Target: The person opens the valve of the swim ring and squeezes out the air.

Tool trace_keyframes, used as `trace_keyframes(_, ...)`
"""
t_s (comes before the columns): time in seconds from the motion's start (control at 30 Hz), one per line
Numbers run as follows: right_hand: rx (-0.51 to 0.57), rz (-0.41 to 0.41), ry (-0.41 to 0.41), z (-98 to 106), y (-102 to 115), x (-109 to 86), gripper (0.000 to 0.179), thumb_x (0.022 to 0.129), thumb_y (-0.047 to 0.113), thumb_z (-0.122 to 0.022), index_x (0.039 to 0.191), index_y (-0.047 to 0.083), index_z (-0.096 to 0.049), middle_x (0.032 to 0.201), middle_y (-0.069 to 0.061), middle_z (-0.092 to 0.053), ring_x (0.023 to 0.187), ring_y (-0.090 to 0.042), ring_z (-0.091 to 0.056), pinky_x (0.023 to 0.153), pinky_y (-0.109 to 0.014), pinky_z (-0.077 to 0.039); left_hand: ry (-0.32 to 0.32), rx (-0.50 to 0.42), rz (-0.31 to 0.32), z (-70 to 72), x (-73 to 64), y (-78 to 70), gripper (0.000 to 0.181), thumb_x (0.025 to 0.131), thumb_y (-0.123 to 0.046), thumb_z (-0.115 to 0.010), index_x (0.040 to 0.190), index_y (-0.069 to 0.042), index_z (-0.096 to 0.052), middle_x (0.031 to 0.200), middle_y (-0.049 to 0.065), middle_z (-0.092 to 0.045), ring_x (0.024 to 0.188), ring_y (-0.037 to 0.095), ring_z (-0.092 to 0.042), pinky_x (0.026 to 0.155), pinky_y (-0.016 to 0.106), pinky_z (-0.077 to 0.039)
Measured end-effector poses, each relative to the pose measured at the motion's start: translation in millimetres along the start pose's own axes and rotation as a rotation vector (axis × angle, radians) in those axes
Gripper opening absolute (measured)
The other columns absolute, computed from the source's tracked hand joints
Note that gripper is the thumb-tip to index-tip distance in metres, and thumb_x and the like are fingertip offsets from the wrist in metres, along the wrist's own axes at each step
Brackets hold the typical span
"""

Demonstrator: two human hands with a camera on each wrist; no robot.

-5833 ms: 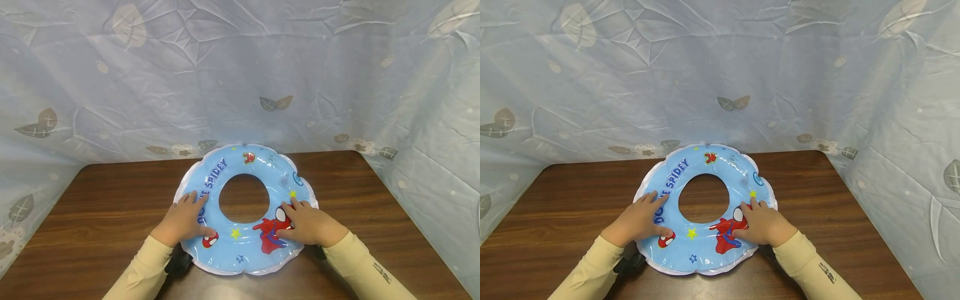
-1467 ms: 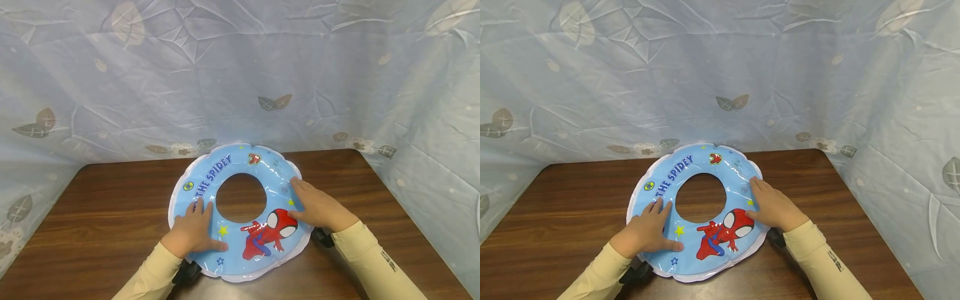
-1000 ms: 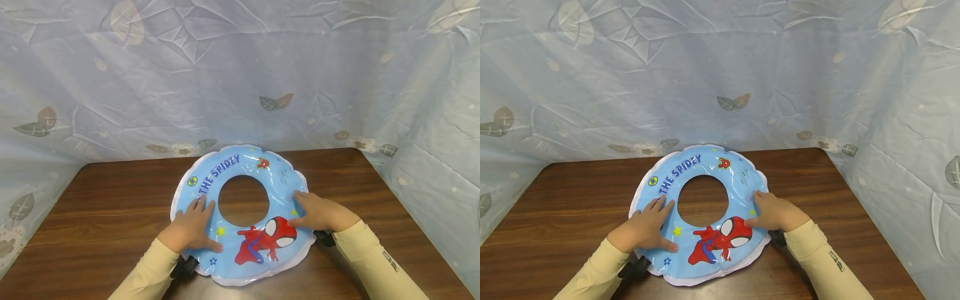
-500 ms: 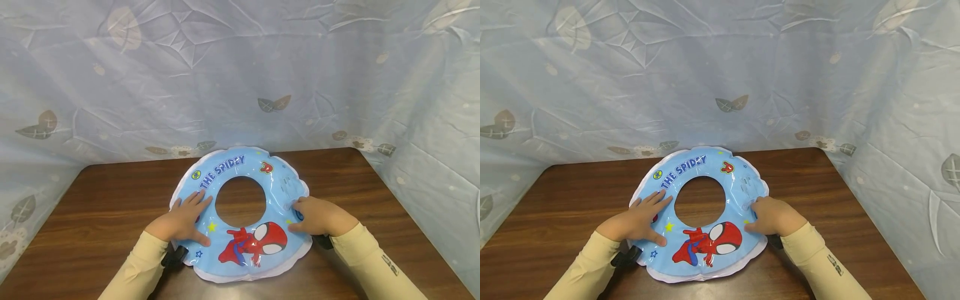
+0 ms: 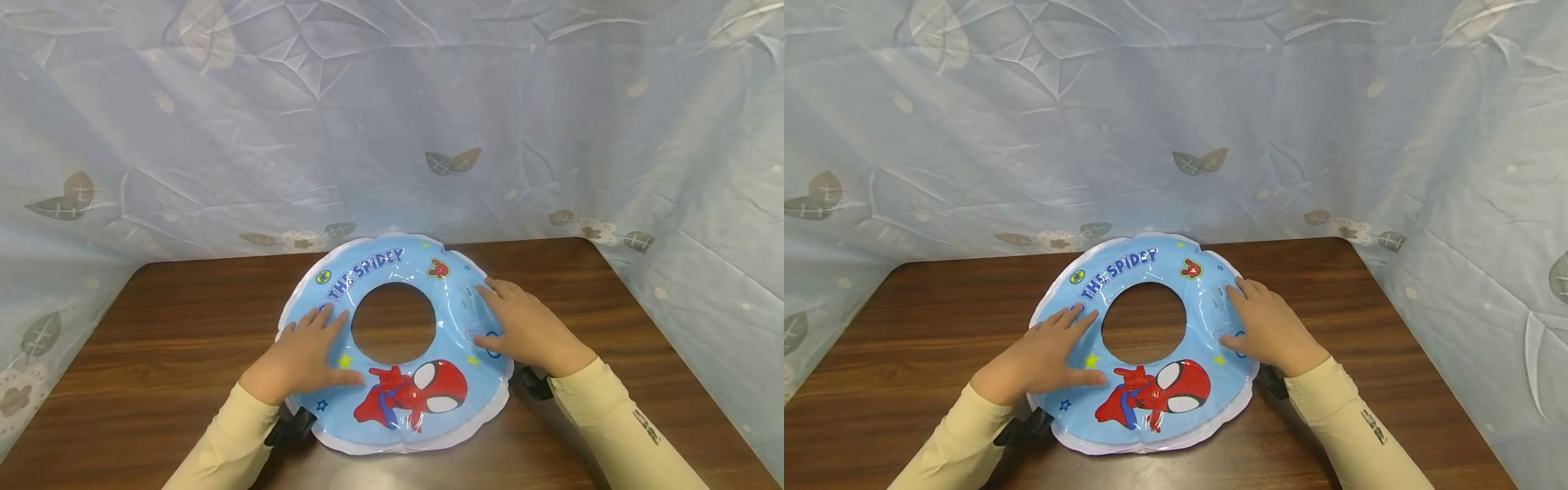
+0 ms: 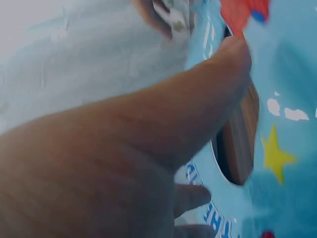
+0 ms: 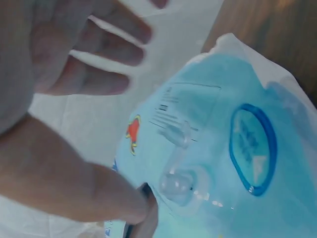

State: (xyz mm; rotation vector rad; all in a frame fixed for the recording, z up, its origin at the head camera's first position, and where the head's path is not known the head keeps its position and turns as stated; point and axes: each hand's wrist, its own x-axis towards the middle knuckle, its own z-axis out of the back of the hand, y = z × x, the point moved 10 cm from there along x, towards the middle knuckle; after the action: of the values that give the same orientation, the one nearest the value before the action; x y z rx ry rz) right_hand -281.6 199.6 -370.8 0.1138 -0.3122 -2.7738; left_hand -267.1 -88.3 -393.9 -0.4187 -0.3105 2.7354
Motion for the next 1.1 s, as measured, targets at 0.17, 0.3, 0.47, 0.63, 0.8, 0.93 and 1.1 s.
trace_keyframes(0.17,0.063,0.106,0.011,-9,5,3.2,0.097,0.082,0.037,-0.087,0.157,0.0,-0.039,0.165,-0.024,-0.032,0.151,-0.047,-0.029,0.117,-0.065,-0.03,0.012,-0.056,0.046,-4.1,-5.3,-11.0,0.116,0.072,-0.071,-0.08,0.16,-0.007,-0.038,0.165,0.026,-0.029,0.15,0.053,-0.024,0.105,0.082,-0.03)
trace_keyframes(0.3,0.089,0.165,0.046,-19,8,3.9,0.096,0.082,0.038,-0.087,0.157,0.002,-0.04,0.166,-0.02,-0.033,0.152,-0.044,-0.029,0.119,-0.063,-0.029,0.055,-0.047,0.099,-17.4,-5.2,-11.9,0.121,0.068,-0.073,-0.082,0.159,-0.006,-0.039,0.165,0.026,-0.029,0.149,0.053,-0.026,0.102,0.081,-0.035)
trace_keyframes(0.47,0.14,0.155,0.112,-30,4,3.5,0.102,0.081,0.041,-0.088,0.159,0.003,-0.036,0.166,-0.017,-0.034,0.154,-0.04,-0.028,0.118,-0.059,-0.033,0.07,-0.009,0.115,-24.9,-3.7,-11.9,0.122,0.066,-0.073,-0.083,0.158,-0.004,-0.04,0.163,0.027,-0.033,0.146,0.053,-0.031,0.099,0.08,-0.039)
trace_keyframes(0.63,0.196,0.119,0.187,-37,-2,2.7,0.108,0.079,0.047,-0.088,0.161,0.003,-0.033,0.166,-0.017,-0.034,0.153,-0.04,-0.031,0.114,-0.057,-0.039,0.076,-0.011,0.117,-24.4,-4.1,-12.8,0.124,0.065,-0.071,-0.085,0.158,-0.003,-0.04,0.162,0.028,-0.032,0.146,0.053,-0.032,0.099,0.08,-0.039)
trace_keyframes(0.8,0.223,0.053,0.265,-42,-6,0.5,0.1,0.079,0.051,-0.086,0.157,0.006,-0.043,0.165,-0.014,-0.037,0.151,-0.041,-0.034,0.109,-0.058,-0.045,0.09,-0.01,0.113,-26.9,-2.9,-11.3,0.123,0.065,-0.068,-0.087,0.159,-0.005,-0.039,0.164,0.026,-0.031,0.148,0.052,-0.029,0.103,0.079,-0.036)
trace_keyframes(0.93,0.236,0.01,0.315,-43,-5,-2.0,0.093,0.078,0.054,-0.086,0.152,0.008,-0.051,0.162,-0.015,-0.041,0.148,-0.044,-0.037,0.106,-0.06,-0.048,0.099,-0.009,0.09,-26.5,-0.4,-8.3,0.121,0.064,-0.063,-0.09,0.159,-0.007,-0.039,0.166,0.024,-0.029,0.15,0.053,-0.025,0.106,0.081,-0.03)
trace_keyframes(1.1,0.206,0.007,0.333,-39,4,-8.9,0.085,0.076,0.053,-0.087,0.144,0.009,-0.06,0.15,-0.014,-0.054,0.137,-0.039,-0.051,0.104,-0.058,-0.05,0.108,0.002,0.048,-27.1,2.7,-1.3,0.12,0.064,-0.056,-0.092,0.16,-0.01,-0.038,0.167,0.022,-0.028,0.152,0.051,-0.022,0.11,0.08,-0.025)
